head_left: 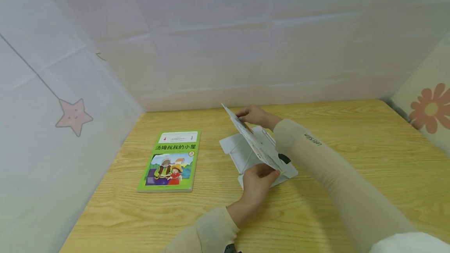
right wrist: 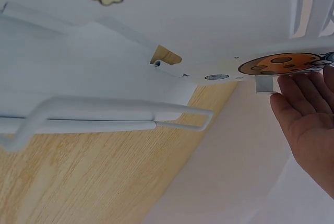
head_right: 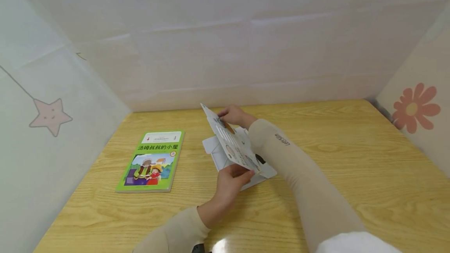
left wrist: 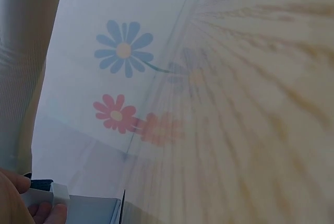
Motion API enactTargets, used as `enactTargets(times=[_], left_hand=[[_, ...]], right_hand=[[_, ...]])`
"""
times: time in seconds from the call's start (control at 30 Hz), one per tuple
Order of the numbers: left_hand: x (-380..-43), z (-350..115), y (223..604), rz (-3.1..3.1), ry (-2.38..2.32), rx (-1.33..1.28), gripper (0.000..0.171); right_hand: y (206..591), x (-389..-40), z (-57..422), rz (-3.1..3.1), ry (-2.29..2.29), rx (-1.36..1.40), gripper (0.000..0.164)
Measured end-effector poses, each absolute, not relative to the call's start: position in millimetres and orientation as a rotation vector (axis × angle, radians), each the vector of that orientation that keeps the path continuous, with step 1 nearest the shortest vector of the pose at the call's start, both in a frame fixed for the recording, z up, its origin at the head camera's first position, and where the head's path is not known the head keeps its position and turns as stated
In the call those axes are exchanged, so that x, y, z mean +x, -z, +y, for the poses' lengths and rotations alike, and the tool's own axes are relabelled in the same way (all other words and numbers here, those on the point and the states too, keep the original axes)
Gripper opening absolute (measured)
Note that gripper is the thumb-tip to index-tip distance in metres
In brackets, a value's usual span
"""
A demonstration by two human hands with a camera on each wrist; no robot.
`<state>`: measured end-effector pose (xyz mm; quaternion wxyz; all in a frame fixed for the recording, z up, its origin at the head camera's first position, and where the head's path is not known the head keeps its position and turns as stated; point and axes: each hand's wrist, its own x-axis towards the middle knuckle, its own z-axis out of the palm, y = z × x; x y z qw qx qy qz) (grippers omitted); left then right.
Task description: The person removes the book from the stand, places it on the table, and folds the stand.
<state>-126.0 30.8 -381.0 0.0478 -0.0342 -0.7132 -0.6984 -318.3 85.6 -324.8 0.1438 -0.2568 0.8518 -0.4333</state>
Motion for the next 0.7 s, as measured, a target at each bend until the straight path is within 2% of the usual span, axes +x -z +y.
enactTargets(times=[0.47,0.7], left_hand=[[-128.4,18.6,382.3,-2.121,2.223,-0.1,0.016],[-135.4,-1.4,380.9,-2.164,2.172,-0.219,0.019]], right_hand=[[312.4,-309.8,93.8,2.443,1.292,-0.715,0.034],[304.6,-304.7,104.7,2.379,1.384,-0.718,0.037]])
